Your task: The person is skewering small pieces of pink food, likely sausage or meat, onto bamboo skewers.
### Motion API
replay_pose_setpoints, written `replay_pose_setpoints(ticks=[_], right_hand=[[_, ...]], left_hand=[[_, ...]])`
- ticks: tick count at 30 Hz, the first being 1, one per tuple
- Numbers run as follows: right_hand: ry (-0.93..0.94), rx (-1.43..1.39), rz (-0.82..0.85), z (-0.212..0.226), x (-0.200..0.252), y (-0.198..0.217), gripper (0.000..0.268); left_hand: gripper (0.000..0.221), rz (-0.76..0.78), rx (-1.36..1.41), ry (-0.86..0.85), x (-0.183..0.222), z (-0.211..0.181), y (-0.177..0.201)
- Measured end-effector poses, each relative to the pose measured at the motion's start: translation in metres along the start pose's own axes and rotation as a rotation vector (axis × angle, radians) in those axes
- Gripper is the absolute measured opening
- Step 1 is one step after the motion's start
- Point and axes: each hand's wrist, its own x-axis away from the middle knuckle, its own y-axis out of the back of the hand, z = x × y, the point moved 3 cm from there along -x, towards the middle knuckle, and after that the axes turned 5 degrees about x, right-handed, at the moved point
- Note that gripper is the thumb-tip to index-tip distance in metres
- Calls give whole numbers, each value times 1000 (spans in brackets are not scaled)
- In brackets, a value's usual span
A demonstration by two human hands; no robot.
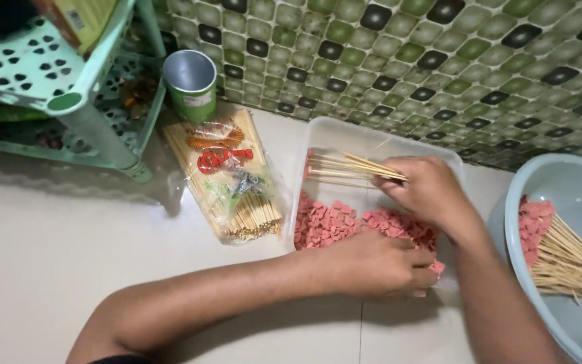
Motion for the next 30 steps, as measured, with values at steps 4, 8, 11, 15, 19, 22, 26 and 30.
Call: replay_pose_setpoints(ticks=[4, 8, 11, 15, 19, 22, 26, 30], right_hand=[[-76, -167, 161, -2, -8, -18, 9], [-127, -314, 218, -8, -10, -30, 23], [-125, -309, 247, -9, -10, -32, 21], [-153, -309, 249, -8, -12, -34, 18], [-135, -298, 245, -8, -14, -37, 18], [-154, -251, 250, -9, -16, -39, 16], [-254, -83, 365, -16, -18, -47, 12], [-267, 4, 401, -22, -19, -56, 13]], left_hand=[[22, -2, 7, -5, 0, -1, -3], [20, 22, 35, 37, 0, 2, -4], [19, 52, 42, 54, -2, 2, -6], [19, 65, 64, 78, -1, 3, -4], [17, 79, 44, 74, -4, 2, 2], [14, 56, 23, 45, -2, 3, -4], [3, -6, -69, 61, 2, 6, -16], [4, -7, -57, 65, 1, 5, -11]])
